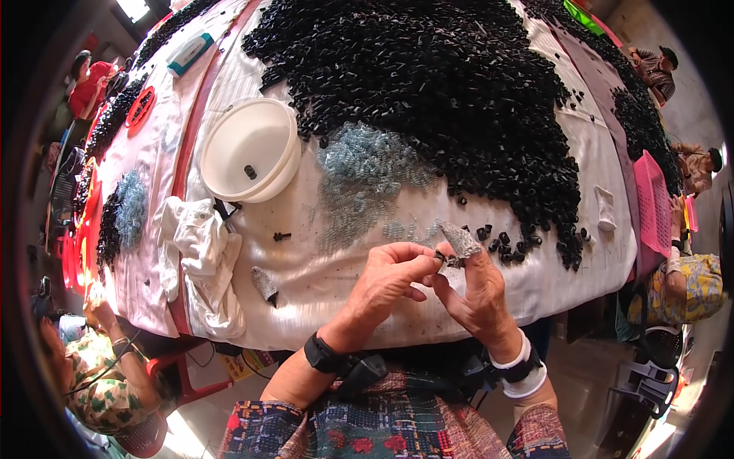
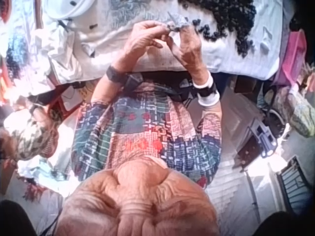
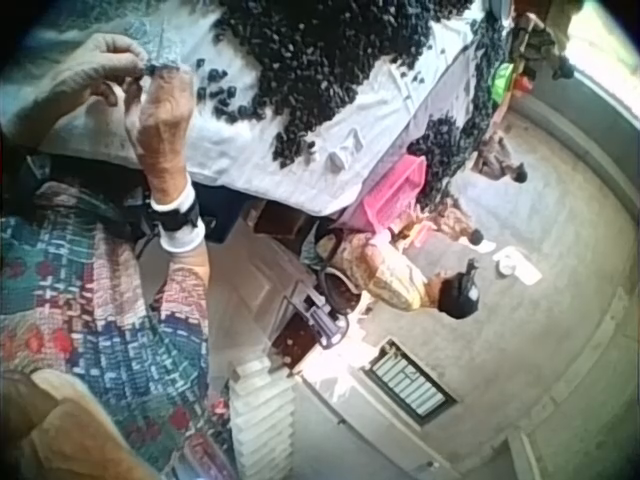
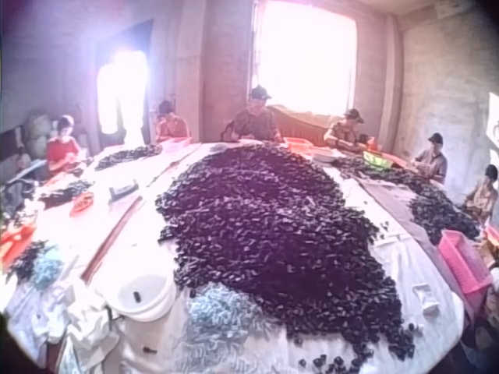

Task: Sorting and inspecting small black shoe components on a shared workspace table.

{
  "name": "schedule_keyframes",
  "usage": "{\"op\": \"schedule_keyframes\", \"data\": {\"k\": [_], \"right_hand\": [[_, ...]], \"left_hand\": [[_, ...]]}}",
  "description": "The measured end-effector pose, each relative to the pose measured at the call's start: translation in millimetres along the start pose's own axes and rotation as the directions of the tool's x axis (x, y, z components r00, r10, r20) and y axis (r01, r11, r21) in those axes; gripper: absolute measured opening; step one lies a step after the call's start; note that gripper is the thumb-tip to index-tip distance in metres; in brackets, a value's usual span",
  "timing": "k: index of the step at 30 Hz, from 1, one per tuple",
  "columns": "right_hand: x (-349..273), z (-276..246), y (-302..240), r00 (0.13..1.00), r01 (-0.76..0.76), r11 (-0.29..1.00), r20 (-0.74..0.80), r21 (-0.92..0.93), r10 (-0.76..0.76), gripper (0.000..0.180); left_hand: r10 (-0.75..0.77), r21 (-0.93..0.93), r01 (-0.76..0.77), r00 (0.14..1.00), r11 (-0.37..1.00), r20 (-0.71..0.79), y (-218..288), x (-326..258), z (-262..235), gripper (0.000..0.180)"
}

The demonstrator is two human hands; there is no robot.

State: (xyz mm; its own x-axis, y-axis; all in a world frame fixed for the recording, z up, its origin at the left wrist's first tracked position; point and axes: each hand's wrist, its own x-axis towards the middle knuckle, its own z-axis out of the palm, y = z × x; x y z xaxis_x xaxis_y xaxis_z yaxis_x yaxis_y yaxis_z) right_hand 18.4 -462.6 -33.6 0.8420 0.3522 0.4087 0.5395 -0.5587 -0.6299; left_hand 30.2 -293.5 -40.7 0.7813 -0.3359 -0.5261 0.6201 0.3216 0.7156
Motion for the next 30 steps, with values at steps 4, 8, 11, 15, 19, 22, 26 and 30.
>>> {"op": "schedule_keyframes", "data": {"k": [4, 8, 11, 15, 19, 22, 26, 30], "right_hand": [[0, 1, 4, 0.999, 0.048, 0.997, 0.007, -0.057, -0.047, 0.052], [7, 2, 0, 0.989, 0.115, 0.990, -0.084, -0.082, -0.122, 0.042], [9, 0, -2, 0.991, 0.111, 0.991, -0.066, -0.073, -0.115, 0.041], [9, 0, 0, 0.995, 0.089, 0.995, -0.044, -0.038, -0.090, 0.043], [11, 0, -1, 0.997, 0.063, 0.996, -0.035, 0.055, -0.062, 0.046], [8, 2, 0, 0.994, -0.074, 0.992, -0.076, 0.100, 0.081, 0.047], [9, 3, 5, 0.999, -0.017, 0.999, -0.028, 0.046, 0.018, 0.046], [3, 5, 8, 1.000, -0.026, 0.998, 0.000, 0.056, 0.026, 0.043]], "left_hand": [[0.006, -0.044, -0.005, 1.000, 0.999, 0.012, 3, 2, 4, 0.015], [0.007, -0.022, -0.007, 1.000, 1.000, -0.009, 6, 4, 7, 0.014], [0.005, 0.008, -0.005, 1.000, 1.000, -0.020, 6, 5, 8, 0.013], [-0.009, -0.064, 0.009, 1.000, 0.998, -0.014, 5, 7, 9, 0.012], [-0.012, -0.139, 0.010, 1.000, 0.990, -0.015, 4, 8, 7, 0.012], [-0.032, -0.149, 0.032, 0.999, 0.988, 0.001, 5, 7, 4, 0.011], [-0.046, -0.157, 0.048, 0.999, 0.986, 0.017, 4, 7, 3, 0.008], [-0.074, -0.144, 0.079, 0.996, 0.986, 0.040, 4, 7, 3, 0.005]]}}
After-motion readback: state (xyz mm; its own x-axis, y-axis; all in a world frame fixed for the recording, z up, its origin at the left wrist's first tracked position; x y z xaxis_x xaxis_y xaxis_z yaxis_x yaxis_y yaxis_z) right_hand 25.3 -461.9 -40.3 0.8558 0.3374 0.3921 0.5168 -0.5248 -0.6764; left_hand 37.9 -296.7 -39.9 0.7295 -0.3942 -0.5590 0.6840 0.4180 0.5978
